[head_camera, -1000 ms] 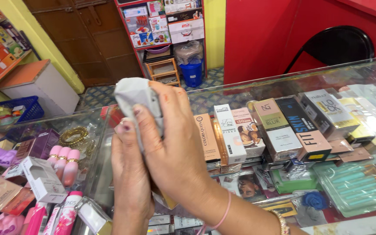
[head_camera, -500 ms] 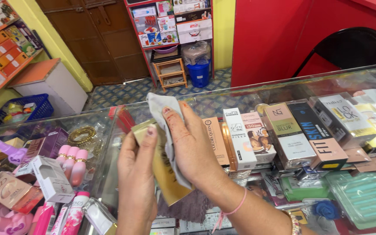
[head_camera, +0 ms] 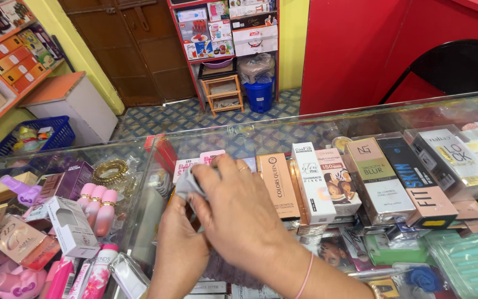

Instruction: The person cleans various cosmetic and beauty product containers using a grey cloth, handling them one at a time over a glass display counter.

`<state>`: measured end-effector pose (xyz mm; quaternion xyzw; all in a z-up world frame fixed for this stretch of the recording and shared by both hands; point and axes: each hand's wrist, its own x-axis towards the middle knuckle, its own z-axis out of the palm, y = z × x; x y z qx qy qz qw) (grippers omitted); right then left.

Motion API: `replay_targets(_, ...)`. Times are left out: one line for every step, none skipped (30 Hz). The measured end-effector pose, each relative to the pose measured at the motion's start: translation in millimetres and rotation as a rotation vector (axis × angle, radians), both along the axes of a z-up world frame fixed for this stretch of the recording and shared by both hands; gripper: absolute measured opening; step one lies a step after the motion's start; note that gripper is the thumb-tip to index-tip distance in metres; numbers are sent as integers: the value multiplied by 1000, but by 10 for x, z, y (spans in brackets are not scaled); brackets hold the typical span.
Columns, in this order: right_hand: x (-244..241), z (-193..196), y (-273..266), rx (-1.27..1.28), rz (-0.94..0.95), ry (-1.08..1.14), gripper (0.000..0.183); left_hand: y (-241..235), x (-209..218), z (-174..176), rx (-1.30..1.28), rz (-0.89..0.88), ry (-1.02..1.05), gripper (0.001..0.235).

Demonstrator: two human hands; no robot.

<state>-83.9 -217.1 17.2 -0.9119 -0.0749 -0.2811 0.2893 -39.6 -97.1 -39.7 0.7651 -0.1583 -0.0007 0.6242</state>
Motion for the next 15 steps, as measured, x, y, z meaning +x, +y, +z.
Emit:
replay_targets(3, 11, 30, -11, 6, 28, 35, 15, 2, 13, 3, 20, 32, 35)
replay_targets(5, 19, 43, -26, 8, 57, 35, 14, 4, 16, 1, 37, 65, 33)
replay_targets(15, 27, 47, -41, 11, 85, 35, 13, 11, 16, 0, 53, 98, 31)
replay_targets(30, 34, 49, -47, 8, 123, 33, 17, 19, 13, 9, 62, 115, 30)
replay_targets(52, 38, 47, -52, 5, 160, 31, 18, 36, 9, 19, 71, 131, 29)
replay_targets(74, 38, 52, -55, 4, 197, 30, 32, 50, 8, 31, 80, 147, 29)
replay_targets(104, 31, 62, -44, -4, 193, 29, 51, 65, 9, 47, 71, 139, 31)
replay_targets(132, 12, 64, -34, -15, 193, 28, 57, 76, 2, 63, 61, 135, 33)
replay_targets(164, -11, 62, -25, -25, 193, 28, 60, 88, -4, 79, 50, 130, 35)
replay_targets(205, -33, 56, -9, -25, 176, 28, 62, 102, -8, 10, -2, 113, 40)
replay_targets(253, -51, 48, 7, -25, 159, 27, 65, 117, -9, -58, -55, 96, 45)
replay_targets(292, -68, 42, 24, -23, 142, 27, 70, 121, -11, -126, -105, 79, 51)
replay_targets(321, -81, 31, 36, -25, 163, 28, 72, 118, -13, -101, -91, 111, 51)
replay_targets(351, -82, 14, 47, -27, 180, 29, 71, 119, -7, -76, -77, 140, 50)
replay_targets(375, -78, 4, 59, -29, 198, 30, 69, 118, 4, -51, -64, 169, 50)
